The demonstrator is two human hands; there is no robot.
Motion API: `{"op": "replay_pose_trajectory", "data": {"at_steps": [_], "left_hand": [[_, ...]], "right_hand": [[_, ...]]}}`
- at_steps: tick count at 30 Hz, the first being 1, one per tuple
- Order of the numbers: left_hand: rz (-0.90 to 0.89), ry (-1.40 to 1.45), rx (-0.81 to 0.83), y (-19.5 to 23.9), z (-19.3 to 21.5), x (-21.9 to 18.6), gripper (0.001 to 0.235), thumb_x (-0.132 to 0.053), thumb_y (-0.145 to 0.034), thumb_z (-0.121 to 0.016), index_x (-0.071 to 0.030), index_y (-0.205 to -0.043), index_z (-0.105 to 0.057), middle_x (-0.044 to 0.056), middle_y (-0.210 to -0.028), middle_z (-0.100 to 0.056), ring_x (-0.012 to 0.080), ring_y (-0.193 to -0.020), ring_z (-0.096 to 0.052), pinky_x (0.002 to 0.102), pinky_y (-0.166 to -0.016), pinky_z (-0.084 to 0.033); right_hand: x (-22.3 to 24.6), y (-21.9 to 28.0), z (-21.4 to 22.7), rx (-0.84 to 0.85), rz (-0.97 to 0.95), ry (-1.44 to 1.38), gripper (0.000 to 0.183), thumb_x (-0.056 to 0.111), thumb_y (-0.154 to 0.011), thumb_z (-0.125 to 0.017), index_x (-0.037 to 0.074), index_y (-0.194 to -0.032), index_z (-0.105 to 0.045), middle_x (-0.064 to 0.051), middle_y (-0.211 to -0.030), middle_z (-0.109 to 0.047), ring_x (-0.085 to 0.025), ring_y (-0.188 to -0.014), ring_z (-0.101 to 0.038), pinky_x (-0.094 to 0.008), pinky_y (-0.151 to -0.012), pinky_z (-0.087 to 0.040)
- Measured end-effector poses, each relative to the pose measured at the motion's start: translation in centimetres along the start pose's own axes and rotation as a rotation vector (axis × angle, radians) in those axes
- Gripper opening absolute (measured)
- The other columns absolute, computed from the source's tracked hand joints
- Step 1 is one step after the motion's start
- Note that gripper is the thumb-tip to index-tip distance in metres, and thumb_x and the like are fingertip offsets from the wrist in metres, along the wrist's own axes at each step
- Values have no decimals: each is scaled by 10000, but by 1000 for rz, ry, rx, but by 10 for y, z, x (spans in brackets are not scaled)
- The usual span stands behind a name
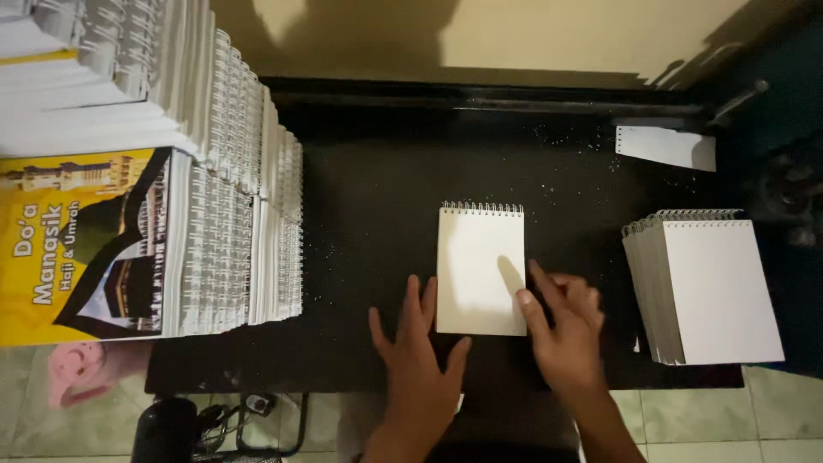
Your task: The person repeatedly picks up spiral-bound notebooks from a stack on the right, places them on a black table, and flips them over. The person then stacks the flipped notebooks onto a growing pile on the left side of the table.
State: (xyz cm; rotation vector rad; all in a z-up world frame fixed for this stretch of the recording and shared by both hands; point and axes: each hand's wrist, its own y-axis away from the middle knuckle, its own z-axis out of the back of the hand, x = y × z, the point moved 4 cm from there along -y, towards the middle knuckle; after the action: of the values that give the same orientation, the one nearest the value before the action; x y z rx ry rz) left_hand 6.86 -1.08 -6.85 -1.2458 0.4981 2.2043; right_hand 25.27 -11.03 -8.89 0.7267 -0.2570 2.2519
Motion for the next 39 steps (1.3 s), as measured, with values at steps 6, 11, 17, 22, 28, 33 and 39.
{"op": "replay_pose_trajectory", "data": {"at_steps": [6, 11, 17, 22, 28, 33, 39], "left_hand": [[-100, -316, -16, -9, -4, 12, 942, -283, -925, -741, -51, -1624, -154, 145, -1690, -259, 288, -1570, -198, 660, -1198, 100], [-148, -420, -101, -16, 5, 16, 964, -377, -806, -808, -98, -1578, -303, 83, -1617, -427, 266, -1543, -300, 654, -1209, 3], [-334, -369, 49, -54, 8, -2, 913, -306, -927, -724, 44, -1586, -198, 226, -1610, -400, 348, -1536, -304, 626, -1253, 16], [-274, -230, 47, -108, 17, -26, 998, -153, -851, -826, 114, -1580, -198, 355, -1518, -464, 432, -1449, -456, 658, -1247, -53], [-299, -269, -16, -157, 12, -28, 1028, -201, -872, -822, 92, -1602, -160, 334, -1466, -536, 406, -1391, -534, 622, -1264, -1], [-298, -243, -18, -150, -2, -7, 993, -227, -923, -770, 85, -1610, -124, 305, -1519, -499, 386, -1411, -517, 586, -1280, 0], [-306, -272, -72, -147, 4, -19, 1020, -254, -904, -804, 82, -1605, -143, 294, -1484, -546, 409, -1386, -536, 624, -1252, -12]], "right_hand": [[-11, 13, -8, 40, 45, 19, 644, 465, -936, -596, 213, -1527, -543, -81, -1251, -553, -272, -1246, -480, -439, -1090, -310], [-15, 17, -12, 50, 116, 12, 1009, 564, -697, -825, 221, -1577, -471, -101, -1301, -510, -285, -1232, -458, -403, -1124, -277], [-6, -22, -11, 80, 192, 175, 988, 657, -738, -764, 283, -1592, -436, -119, -1236, -522, -334, -1137, -461, -433, -961, -370], [16, -77, 5, 48, 228, -28, 908, 428, -807, -860, 86, -1566, -498, -154, -1208, -546, -350, -1143, -436, -461, -1022, -344], [20, -126, 13, 4, 249, -5, 868, 499, -813, -856, 113, -1528, -551, -124, -1226, -517, -312, -1184, -407, -414, -984, -315], [9, -122, 5, 27, 232, 26, 868, 523, -810, -839, 155, -1536, -538, -87, -1211, -527, -284, -1198, -410, -414, -971, -300], [10, -126, 9, 26, 279, 19, 823, 472, -850, -820, 129, -1541, -532, -116, -1193, -534, -306, -1177, -430, -469, -979, -302]]}}
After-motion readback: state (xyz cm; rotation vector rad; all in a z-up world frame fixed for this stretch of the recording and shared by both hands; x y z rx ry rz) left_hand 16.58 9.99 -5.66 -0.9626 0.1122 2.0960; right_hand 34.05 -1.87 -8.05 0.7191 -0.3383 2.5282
